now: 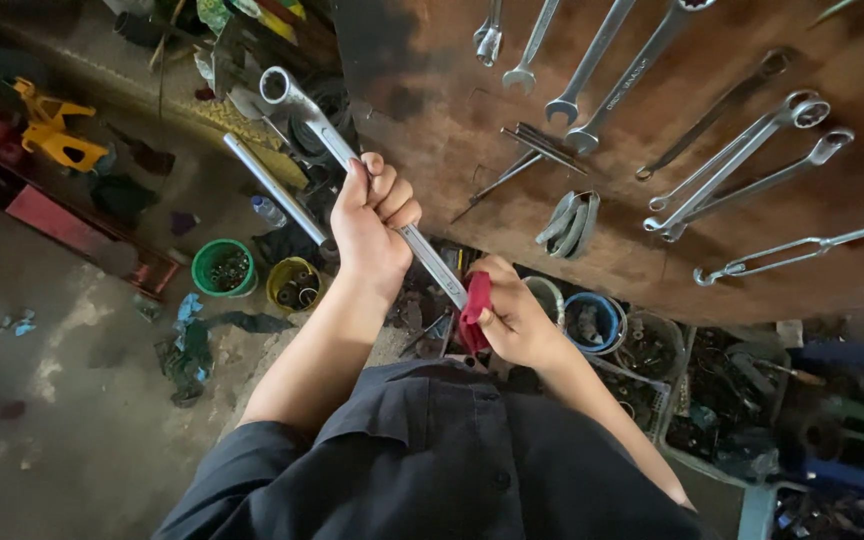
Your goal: Wiping and organizing wrenches on a tool board in a workshop.
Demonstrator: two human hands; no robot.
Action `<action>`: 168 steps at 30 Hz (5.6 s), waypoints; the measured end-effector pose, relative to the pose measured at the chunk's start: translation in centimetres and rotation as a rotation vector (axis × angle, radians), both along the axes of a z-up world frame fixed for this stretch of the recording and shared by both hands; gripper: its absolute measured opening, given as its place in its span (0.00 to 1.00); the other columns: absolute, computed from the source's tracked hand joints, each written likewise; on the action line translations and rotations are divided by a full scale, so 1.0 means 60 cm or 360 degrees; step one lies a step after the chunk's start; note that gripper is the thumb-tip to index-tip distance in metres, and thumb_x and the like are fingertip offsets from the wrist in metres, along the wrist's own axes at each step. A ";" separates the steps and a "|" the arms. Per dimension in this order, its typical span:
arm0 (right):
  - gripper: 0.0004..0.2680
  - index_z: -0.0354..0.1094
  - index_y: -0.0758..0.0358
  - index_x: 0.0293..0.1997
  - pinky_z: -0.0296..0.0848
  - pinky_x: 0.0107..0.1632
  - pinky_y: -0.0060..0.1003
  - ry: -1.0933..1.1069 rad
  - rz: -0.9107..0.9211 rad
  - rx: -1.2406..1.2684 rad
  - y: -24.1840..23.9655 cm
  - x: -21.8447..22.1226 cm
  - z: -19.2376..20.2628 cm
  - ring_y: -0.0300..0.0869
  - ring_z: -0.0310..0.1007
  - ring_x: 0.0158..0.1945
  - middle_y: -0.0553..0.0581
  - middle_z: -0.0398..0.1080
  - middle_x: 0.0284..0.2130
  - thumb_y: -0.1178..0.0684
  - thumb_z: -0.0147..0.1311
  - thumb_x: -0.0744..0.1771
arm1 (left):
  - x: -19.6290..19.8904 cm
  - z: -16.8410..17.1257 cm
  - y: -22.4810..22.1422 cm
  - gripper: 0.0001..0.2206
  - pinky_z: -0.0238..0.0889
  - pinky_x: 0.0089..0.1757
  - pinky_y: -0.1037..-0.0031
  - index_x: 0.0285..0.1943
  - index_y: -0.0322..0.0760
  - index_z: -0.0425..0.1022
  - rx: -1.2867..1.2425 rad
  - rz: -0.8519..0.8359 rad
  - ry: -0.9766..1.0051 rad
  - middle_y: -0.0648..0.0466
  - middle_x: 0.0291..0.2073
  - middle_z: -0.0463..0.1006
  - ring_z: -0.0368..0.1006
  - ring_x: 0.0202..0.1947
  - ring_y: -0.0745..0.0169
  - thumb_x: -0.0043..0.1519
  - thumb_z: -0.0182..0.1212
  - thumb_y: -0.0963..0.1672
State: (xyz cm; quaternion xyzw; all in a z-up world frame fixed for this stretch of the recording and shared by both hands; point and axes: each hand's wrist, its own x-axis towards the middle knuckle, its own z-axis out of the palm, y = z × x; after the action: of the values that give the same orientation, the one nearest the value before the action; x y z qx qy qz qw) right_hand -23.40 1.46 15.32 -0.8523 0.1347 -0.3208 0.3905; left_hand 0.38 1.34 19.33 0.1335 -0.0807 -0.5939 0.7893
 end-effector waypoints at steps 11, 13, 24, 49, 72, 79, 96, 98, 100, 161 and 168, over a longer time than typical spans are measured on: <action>0.08 0.66 0.62 0.32 0.66 0.51 0.39 -0.0274 -0.0206 0.0295 0.038 0.027 -0.030 0.50 0.68 0.47 0.60 0.67 0.41 0.52 0.53 0.69 | 0.020 0.000 0.005 0.14 0.38 0.24 0.78 0.40 0.41 0.65 0.0031 0.0051 -0.0011 0.64 0.23 0.53 0.43 0.20 0.73 0.74 0.43 0.51; 0.08 0.67 0.63 0.33 0.66 0.51 0.40 -0.0278 -0.0304 0.0299 0.051 0.036 -0.010 0.50 0.68 0.46 0.60 0.67 0.41 0.51 0.54 0.69 | 0.019 -0.007 0.003 0.14 0.38 0.24 0.78 0.40 0.41 0.65 0.0005 0.0025 -0.0010 0.64 0.23 0.53 0.43 0.20 0.74 0.74 0.44 0.51; 0.06 0.66 0.67 0.34 0.66 0.51 0.39 -0.0146 -0.0563 0.0539 0.068 0.035 -0.014 0.47 0.67 0.43 0.59 0.65 0.39 0.58 0.50 0.71 | -0.016 0.014 0.015 0.14 0.38 0.25 0.77 0.40 0.41 0.65 -0.0100 0.0002 -0.0157 0.64 0.22 0.52 0.43 0.21 0.73 0.74 0.44 0.51; 0.05 0.64 0.69 0.39 0.65 0.52 0.35 -0.0252 -0.0243 0.0616 0.150 -0.133 0.031 0.44 0.65 0.46 0.58 0.63 0.44 0.59 0.45 0.71 | -0.159 0.026 0.088 0.14 0.38 0.23 0.76 0.39 0.40 0.65 -0.0069 -0.0036 -0.0078 0.63 0.21 0.52 0.43 0.19 0.72 0.74 0.43 0.50; 0.12 0.65 0.71 0.64 0.67 0.59 0.42 -0.0583 -0.0746 0.1343 0.293 -0.249 -0.077 0.48 0.69 0.55 0.63 0.71 0.53 0.54 0.41 0.76 | -0.217 0.009 0.213 0.15 0.38 0.25 0.77 0.39 0.41 0.66 -0.0186 0.0097 0.0119 0.64 0.20 0.50 0.42 0.20 0.73 0.74 0.44 0.50; 0.19 0.59 0.65 0.67 0.69 0.58 0.58 -0.1562 0.0057 0.2339 0.331 -0.233 -0.070 0.54 0.69 0.57 0.61 0.70 0.57 0.43 0.43 0.72 | -0.230 0.040 0.241 0.15 0.37 0.24 0.78 0.38 0.41 0.64 -0.0271 0.0136 0.0145 0.64 0.21 0.49 0.41 0.20 0.73 0.75 0.43 0.50; 0.14 0.69 0.67 0.58 0.67 0.40 0.30 -0.0015 -0.0410 0.1994 0.220 -0.097 -0.090 0.35 0.69 0.35 0.52 0.75 0.38 0.48 0.44 0.72 | -0.123 0.091 0.198 0.23 0.49 0.21 0.66 0.27 0.34 0.64 -0.1275 -0.0972 -0.0674 0.49 0.16 0.61 0.56 0.15 0.58 0.69 0.58 0.53; 0.15 0.69 0.75 0.53 0.71 0.39 0.35 -0.0449 -0.0582 0.1971 0.210 -0.080 -0.122 0.39 0.72 0.34 0.54 0.75 0.35 0.48 0.44 0.73 | -0.093 0.087 0.184 0.21 0.46 0.23 0.68 0.30 0.37 0.63 -0.1184 -0.0802 -0.0567 0.54 0.17 0.59 0.54 0.16 0.62 0.70 0.56 0.53; 0.17 0.71 0.75 0.53 0.71 0.43 0.34 -0.0492 -0.0648 0.1721 0.219 -0.064 -0.101 0.39 0.72 0.37 0.56 0.76 0.37 0.46 0.42 0.75 | -0.060 0.075 0.165 0.19 0.44 0.23 0.71 0.32 0.39 0.64 -0.0989 -0.0615 -0.0371 0.58 0.18 0.57 0.51 0.16 0.66 0.71 0.53 0.53; 0.12 0.75 0.64 0.45 0.60 0.33 0.32 0.0184 -0.0754 0.1562 0.109 0.170 -0.067 0.35 0.60 0.28 0.47 0.68 0.26 0.48 0.44 0.72 | 0.162 0.065 0.050 0.19 0.45 0.23 0.72 0.33 0.38 0.64 -0.1294 -0.1033 -0.0270 0.58 0.20 0.58 0.52 0.17 0.66 0.71 0.56 0.52; 0.14 0.70 0.67 0.44 0.72 0.43 0.32 -0.1097 -0.0775 0.1660 0.153 0.171 -0.027 0.38 0.73 0.36 0.51 0.75 0.34 0.44 0.44 0.71 | 0.164 0.036 0.040 0.16 0.37 0.22 0.77 0.38 0.41 0.63 -0.0294 -0.0116 0.0310 0.64 0.21 0.49 0.41 0.19 0.73 0.76 0.40 0.50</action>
State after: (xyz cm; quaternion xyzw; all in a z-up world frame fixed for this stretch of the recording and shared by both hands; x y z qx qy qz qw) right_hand -13.13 10.62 13.69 -0.3460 0.3282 -0.5465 0.6884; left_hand 10.20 3.73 21.51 -0.0009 -0.0628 -0.6223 0.7802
